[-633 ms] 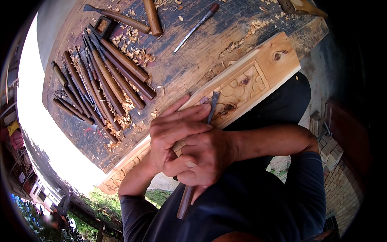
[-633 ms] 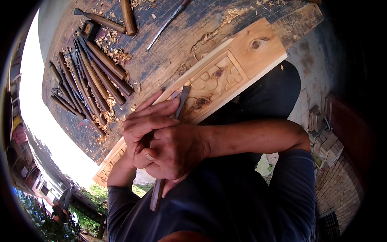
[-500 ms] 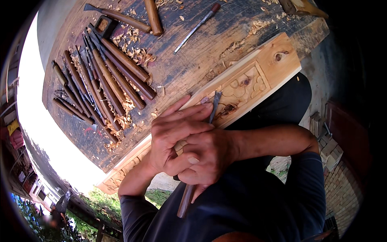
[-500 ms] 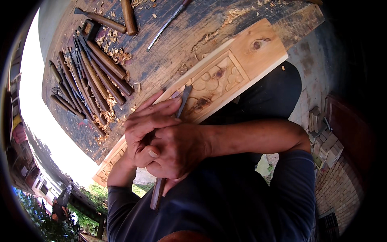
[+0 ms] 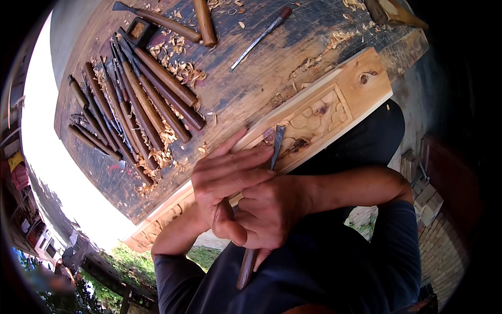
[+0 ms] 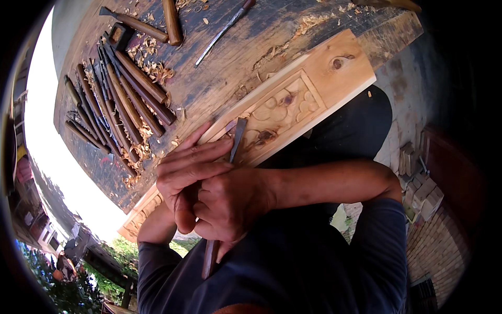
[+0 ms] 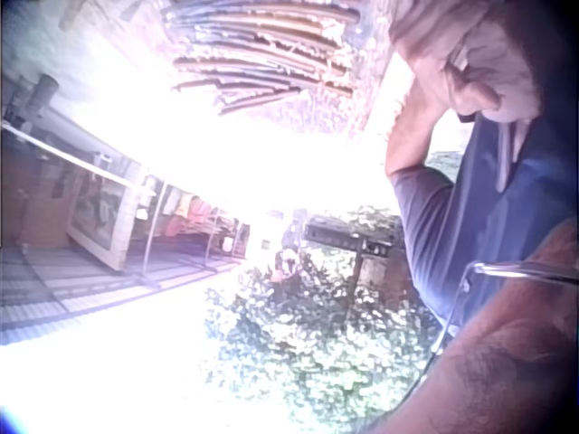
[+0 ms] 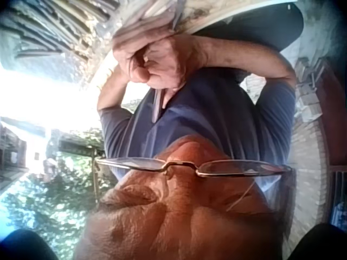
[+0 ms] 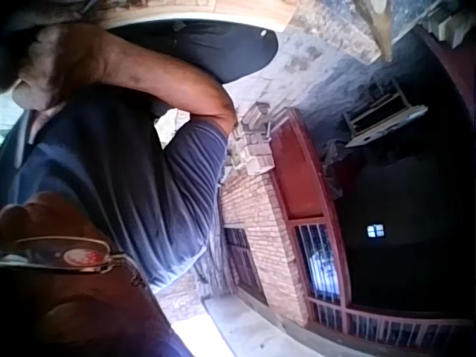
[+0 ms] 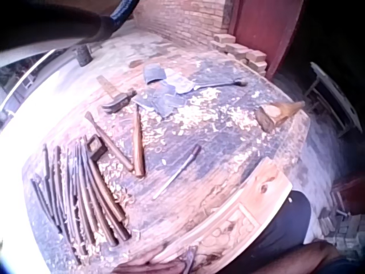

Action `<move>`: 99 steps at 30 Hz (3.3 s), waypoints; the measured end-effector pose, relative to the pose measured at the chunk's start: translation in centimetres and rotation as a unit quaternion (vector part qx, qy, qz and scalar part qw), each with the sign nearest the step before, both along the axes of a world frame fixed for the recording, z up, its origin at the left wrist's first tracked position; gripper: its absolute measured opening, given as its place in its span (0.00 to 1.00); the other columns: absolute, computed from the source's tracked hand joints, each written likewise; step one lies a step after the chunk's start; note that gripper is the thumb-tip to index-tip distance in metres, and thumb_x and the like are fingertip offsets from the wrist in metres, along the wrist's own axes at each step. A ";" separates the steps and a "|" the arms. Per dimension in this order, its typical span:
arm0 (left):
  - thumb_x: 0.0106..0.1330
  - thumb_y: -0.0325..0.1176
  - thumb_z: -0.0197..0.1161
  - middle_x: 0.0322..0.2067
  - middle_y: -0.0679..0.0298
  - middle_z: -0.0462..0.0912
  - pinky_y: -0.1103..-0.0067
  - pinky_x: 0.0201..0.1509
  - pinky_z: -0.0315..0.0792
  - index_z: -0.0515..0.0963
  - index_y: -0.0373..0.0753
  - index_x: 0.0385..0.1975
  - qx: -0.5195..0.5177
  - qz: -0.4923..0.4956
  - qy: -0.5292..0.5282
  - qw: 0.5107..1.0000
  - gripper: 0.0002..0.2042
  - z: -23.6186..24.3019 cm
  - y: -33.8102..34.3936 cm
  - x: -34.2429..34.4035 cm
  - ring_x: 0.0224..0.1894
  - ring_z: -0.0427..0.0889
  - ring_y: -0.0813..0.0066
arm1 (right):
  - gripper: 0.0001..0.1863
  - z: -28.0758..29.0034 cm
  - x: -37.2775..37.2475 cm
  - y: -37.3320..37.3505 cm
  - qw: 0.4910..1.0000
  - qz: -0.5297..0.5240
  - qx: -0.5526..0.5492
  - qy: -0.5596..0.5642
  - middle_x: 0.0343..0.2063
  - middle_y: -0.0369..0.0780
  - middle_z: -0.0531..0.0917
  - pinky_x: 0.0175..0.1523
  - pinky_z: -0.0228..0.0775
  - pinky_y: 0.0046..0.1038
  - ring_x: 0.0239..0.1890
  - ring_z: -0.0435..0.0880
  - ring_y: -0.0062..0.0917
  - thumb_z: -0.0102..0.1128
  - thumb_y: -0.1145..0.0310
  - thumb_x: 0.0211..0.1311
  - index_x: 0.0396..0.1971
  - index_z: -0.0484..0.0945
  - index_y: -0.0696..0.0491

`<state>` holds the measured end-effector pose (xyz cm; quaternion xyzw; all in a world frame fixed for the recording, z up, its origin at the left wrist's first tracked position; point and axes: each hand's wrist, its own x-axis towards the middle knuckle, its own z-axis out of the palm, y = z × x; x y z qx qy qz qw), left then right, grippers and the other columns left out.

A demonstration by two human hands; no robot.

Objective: The person carves decorative patterns into a wooden board using various chisels and a mallet. They handle different chisels one at a time, positioning them against the wood and striking them with a mallet or pushing by hand to remove material.

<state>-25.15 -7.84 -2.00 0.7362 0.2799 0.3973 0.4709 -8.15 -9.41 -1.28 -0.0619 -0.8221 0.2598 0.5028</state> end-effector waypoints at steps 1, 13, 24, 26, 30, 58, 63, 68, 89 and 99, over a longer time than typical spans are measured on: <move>0.65 0.82 0.51 0.46 0.39 0.91 0.44 0.77 0.67 0.91 0.28 0.40 0.000 0.008 -0.006 1.000 0.51 0.0 -0.1 0.0 0.54 0.92 0.42 | 0.36 0.0 0.0 -0.3 1.000 0.004 -0.004 -0.011 0.20 0.38 0.75 0.25 0.72 0.31 0.20 0.79 0.28 0.64 0.32 0.62 0.18 0.70 0.53; 0.66 0.80 0.56 0.41 0.40 0.92 0.45 0.76 0.70 0.90 0.27 0.34 -0.007 0.046 -0.058 0.997 0.48 -0.1 -0.7 0.0 0.48 0.94 0.44 | 0.36 0.8 0.1 -0.5 0.999 0.047 -0.011 -0.011 0.23 0.42 0.77 0.26 0.73 0.32 0.21 0.81 0.31 0.69 0.32 0.58 0.18 0.70 0.53; 0.63 0.71 0.66 0.41 0.41 0.93 0.45 0.76 0.70 0.90 0.27 0.34 0.001 0.036 -0.028 0.999 0.40 0.3 -0.7 -0.2 0.48 0.95 0.45 | 0.30 0.9 1.0 -0.3 0.997 0.051 0.001 -0.064 0.34 0.44 0.87 0.32 0.77 0.27 0.28 0.86 0.27 0.56 0.42 0.69 0.27 0.80 0.58; 0.59 0.76 0.67 0.41 0.42 0.93 0.45 0.76 0.70 0.90 0.27 0.34 -0.002 0.034 -0.028 0.999 0.44 0.3 -0.6 -0.2 0.49 0.95 0.45 | 0.26 0.8 0.9 -0.3 0.997 0.048 -0.002 -0.052 0.33 0.43 0.87 0.32 0.77 0.27 0.28 0.86 0.26 0.59 0.45 0.66 0.24 0.77 0.56; 0.55 0.81 0.67 0.41 0.41 0.93 0.44 0.76 0.70 0.90 0.27 0.34 0.001 0.022 -0.014 1.000 0.48 0.1 -0.5 -0.5 0.49 0.94 0.44 | 0.22 0.4 0.5 -0.1 0.999 0.033 0.021 -0.034 0.30 0.40 0.85 0.31 0.76 0.28 0.26 0.84 0.25 0.62 0.49 0.60 0.19 0.71 0.52; 0.59 0.42 0.82 0.29 0.62 0.86 0.53 0.68 0.80 0.86 0.38 0.60 0.164 0.167 0.214 0.948 0.29 3.2 -3.5 4.4 0.35 0.84 0.60 | 0.18 7.2 10.5 -3.1 0.908 -0.336 -0.178 -0.177 0.33 0.47 0.92 0.37 0.84 0.34 0.30 0.93 0.39 0.71 0.80 0.57 0.50 0.88 0.62; 0.57 0.53 0.82 0.36 0.61 0.80 0.48 0.75 0.71 0.77 0.40 0.72 0.184 0.097 0.289 0.934 0.43 3.1 -3.4 4.5 0.43 0.80 0.58 | 0.16 5.8 11.3 -4.5 0.890 -0.323 -0.293 -0.128 0.38 0.51 0.93 0.44 0.87 0.33 0.37 0.96 0.39 0.65 0.83 0.63 0.51 0.88 0.65; 0.54 0.52 0.82 0.38 0.61 0.77 0.48 0.77 0.67 0.74 0.42 0.75 0.171 0.058 0.342 0.922 0.46 2.9 -3.1 4.4 0.44 0.77 0.58 | 0.15 5.0 12.4 -4.3 0.877 -0.287 -0.373 -0.095 0.39 0.51 0.93 0.45 0.88 0.31 0.37 0.96 0.33 0.60 0.83 0.70 0.54 0.87 0.65; 0.50 0.40 0.82 0.32 0.64 0.73 0.48 0.73 0.71 0.81 0.41 0.71 0.181 0.087 0.335 0.921 0.42 2.2 -3.0 4.7 0.37 0.74 0.62 | 0.16 6.6 12.6 -2.7 0.856 -0.253 -0.434 -0.123 0.30 0.46 0.91 0.36 0.86 0.29 0.29 0.92 0.30 0.54 0.83 0.71 0.53 0.86 0.64; 0.53 0.31 0.78 0.25 0.70 0.71 0.47 0.73 0.71 0.82 0.37 0.69 0.169 0.103 0.309 0.930 0.36 1.9 -3.3 4.9 0.33 0.73 0.70 | 0.17 5.7 11.6 -3.6 0.877 -0.255 -0.390 -0.120 0.31 0.49 0.90 0.39 0.86 0.33 0.30 0.92 0.34 0.49 0.80 0.75 0.55 0.83 0.67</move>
